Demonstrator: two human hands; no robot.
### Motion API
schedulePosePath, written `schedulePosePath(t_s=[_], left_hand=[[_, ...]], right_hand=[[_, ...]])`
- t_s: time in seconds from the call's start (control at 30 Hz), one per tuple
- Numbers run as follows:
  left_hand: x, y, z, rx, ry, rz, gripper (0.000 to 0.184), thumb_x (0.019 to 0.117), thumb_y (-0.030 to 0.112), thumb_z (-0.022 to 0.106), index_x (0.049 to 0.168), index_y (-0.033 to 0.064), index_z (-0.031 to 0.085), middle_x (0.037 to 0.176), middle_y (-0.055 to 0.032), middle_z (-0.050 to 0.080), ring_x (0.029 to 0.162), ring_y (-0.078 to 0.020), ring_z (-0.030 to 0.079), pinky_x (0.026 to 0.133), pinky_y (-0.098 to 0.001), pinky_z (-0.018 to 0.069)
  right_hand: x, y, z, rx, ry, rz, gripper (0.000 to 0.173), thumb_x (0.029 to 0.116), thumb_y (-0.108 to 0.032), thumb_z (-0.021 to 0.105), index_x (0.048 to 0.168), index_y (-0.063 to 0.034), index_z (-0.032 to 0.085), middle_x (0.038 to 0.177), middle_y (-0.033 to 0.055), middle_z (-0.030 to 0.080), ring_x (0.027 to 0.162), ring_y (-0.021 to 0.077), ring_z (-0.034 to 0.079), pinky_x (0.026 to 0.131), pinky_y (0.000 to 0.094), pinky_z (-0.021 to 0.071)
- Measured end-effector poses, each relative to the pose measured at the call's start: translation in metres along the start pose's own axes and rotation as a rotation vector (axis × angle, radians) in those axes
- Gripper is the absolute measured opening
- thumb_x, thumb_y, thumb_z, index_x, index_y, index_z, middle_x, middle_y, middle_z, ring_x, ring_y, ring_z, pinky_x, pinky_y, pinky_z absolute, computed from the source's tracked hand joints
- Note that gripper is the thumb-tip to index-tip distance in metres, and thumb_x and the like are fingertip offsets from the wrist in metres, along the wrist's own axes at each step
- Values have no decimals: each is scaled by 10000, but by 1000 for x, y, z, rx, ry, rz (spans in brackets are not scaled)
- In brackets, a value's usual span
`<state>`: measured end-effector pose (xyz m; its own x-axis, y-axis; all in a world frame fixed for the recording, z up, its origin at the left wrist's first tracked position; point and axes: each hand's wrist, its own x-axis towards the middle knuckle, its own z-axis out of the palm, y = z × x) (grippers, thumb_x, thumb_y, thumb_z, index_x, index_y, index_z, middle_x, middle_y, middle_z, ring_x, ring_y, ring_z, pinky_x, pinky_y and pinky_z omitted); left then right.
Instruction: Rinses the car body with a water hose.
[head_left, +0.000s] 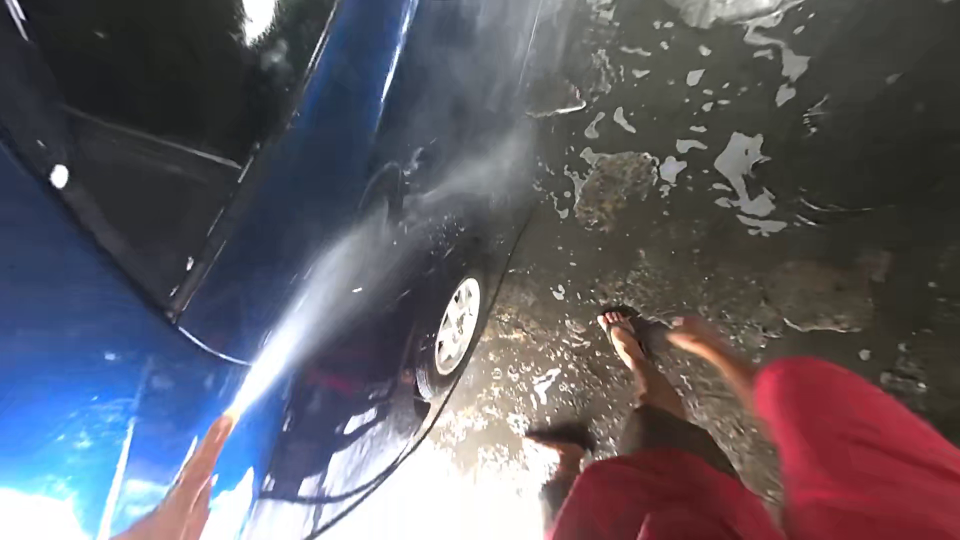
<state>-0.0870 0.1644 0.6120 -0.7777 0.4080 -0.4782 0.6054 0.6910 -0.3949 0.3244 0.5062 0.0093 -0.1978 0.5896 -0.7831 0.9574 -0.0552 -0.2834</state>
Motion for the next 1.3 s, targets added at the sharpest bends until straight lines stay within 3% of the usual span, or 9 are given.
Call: schedulePosePath(t_s=[0.07,0.17,0.4,0.6,0.83,0.93,1.03,1.13,1.3], left_hand=[[9,2,9,29,24,59,575,1104,159,327,1656,212,177,1083,-391,653,843,-580,671,743,-711,507],[19,25,13,61,-21,61,629,1102,148,361,1657,329,128,921,-340,675,738,-549,673,672,-690,523],[55,82,2,121,-176,159,716,1089,96,418,1660,303,41,916,-325,674,782,-512,685,747,-631,539],[89,95,-5,131,-168,80,740,1084,89,429,1658,289,8,1069,-374,651,903,-560,666,810,-665,523],[84,113,-23,82,-126,283,713,1068,66,451,1662,236,97,1018,-355,660,744,-512,665,714,-653,519],[104,109,-42,16,-19,188,677,1086,98,439,1660,223,104,1048,-384,638,738,-534,650,672,-681,504],[116,121,-70,-93,-152,9,669,1116,194,396,1649,333,16,1017,-269,610,559,-325,579,512,-509,507],[121,144,-80,-387,-251,-91,647,1132,247,343,1623,431,-37,766,-89,474,434,-148,438,392,-320,425],[126,211,-93,-952,-263,-49,554,1145,266,245,1608,407,-24,606,-34,395,371,-122,413,349,-272,420]], right_hand=[[-27,50,-66,-9,0,124,520,1025,-234,628,1372,139,525,1409,378,514,1359,512,476,1117,651,371],[-57,91,-101,41,59,264,525,1018,-247,644,1342,152,536,1356,394,543,1294,531,528,1072,681,400],[-76,60,-74,563,-54,273,417,1085,-96,461,1463,78,442,1412,355,510,1220,452,597,1030,550,483],[-48,14,-72,433,-174,30,381,1076,-98,490,1426,52,512,1319,320,603,1166,428,643,1031,553,491],[-43,38,-94,386,-78,43,382,1025,-29,551,1398,51,537,1266,337,620,1139,483,636,1002,625,483],[-53,42,-100,370,-49,41,362,1049,-71,527,1389,55,540,1264,335,621,1130,480,641,996,616,493],[-93,-16,-122,417,-43,-188,383,1066,-81,500,1419,68,509,1292,343,598,1166,464,621,1028,585,478],[-162,-122,-126,523,-84,-582,401,1077,-161,482,1422,39,528,1290,258,647,1147,341,666,1021,476,514],[-284,-307,-134,688,-381,-1066,507,1087,-265,460,1527,-17,421,1414,227,572,1137,259,659,975,402,532]])
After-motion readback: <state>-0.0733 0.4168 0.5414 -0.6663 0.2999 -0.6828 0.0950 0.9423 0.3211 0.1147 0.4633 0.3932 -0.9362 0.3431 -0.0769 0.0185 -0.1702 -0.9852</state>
